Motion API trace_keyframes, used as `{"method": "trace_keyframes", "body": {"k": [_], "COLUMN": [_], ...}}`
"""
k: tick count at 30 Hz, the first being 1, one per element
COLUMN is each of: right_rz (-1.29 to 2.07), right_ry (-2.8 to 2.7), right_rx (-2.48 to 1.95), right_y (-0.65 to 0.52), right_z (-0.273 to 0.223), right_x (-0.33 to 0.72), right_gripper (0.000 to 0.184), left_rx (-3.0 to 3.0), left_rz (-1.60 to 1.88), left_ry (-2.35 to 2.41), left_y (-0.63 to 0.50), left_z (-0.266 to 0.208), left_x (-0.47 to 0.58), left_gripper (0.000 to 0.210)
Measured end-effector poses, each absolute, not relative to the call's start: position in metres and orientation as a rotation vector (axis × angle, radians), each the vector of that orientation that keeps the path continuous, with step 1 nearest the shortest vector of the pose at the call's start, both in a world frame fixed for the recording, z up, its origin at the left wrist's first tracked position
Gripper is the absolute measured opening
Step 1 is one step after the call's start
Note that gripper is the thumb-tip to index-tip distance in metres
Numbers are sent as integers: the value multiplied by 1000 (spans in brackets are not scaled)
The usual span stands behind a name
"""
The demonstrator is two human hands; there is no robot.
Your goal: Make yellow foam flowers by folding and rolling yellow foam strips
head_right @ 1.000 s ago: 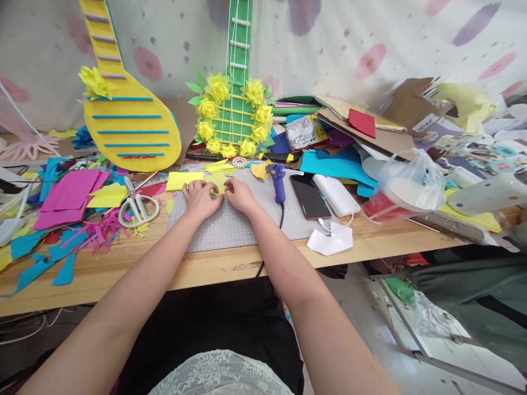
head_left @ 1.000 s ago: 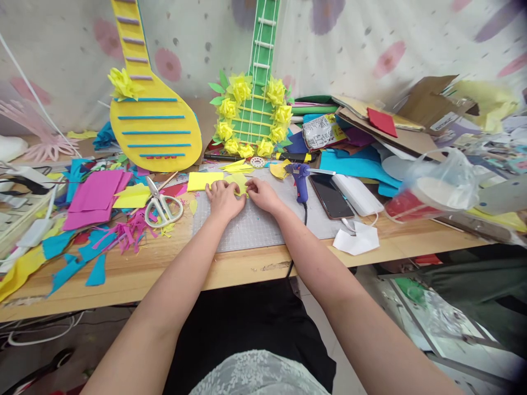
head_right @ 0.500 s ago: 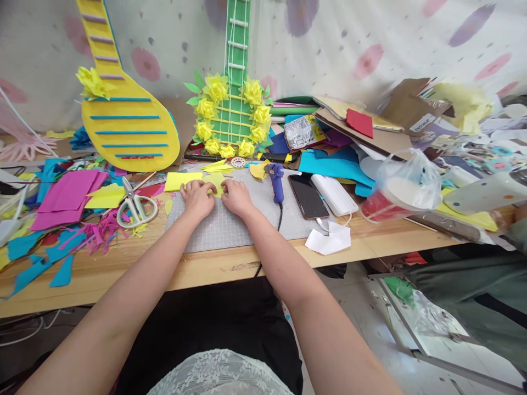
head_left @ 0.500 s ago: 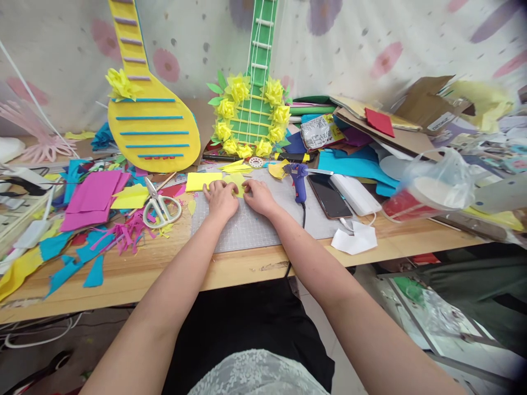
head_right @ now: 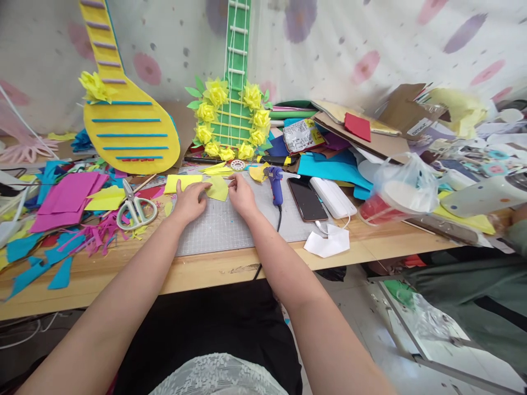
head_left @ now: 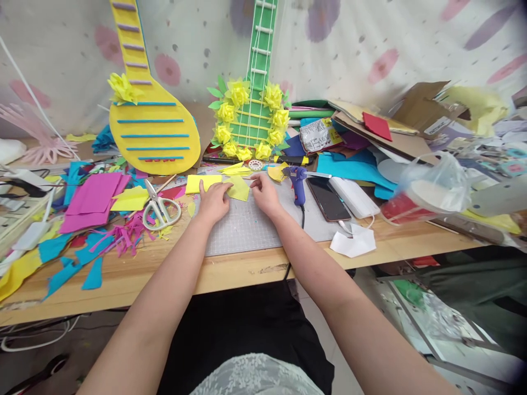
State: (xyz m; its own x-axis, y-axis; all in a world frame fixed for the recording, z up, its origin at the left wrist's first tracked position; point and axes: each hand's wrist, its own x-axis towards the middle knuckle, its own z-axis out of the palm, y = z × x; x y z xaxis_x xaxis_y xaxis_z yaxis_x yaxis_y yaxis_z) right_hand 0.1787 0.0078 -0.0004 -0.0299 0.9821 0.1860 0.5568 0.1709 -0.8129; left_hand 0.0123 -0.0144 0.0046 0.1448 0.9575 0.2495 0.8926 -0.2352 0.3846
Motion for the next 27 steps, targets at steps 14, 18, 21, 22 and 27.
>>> {"method": "trace_keyframes", "body": {"k": [14, 18, 21, 22, 27], "right_rz": [475, 441, 457, 477, 624], "right_ry": [-1770, -2018, -2014, -1990, -1850], "right_rx": [-1419, -1352, -1384, -1409, -1474], "right_y": [5, 0, 0, 1, 11], "right_z": [7, 5, 1, 0, -8], "right_x": [187, 181, 177, 177, 180], "right_gripper": [45, 54, 53, 52, 49], "left_rx": [2472, 2394, 2332, 2318, 2329], "left_rz": [585, 591, 638, 659, 732], "left_ry": [2024, 2035, 2022, 1996, 1750], "left_y": [-24, -22, -21, -20, -20], "left_z": [7, 4, 2, 2, 3], "left_x": [54, 58, 58, 57, 42], "left_gripper": [38, 40, 44, 45, 55]}}
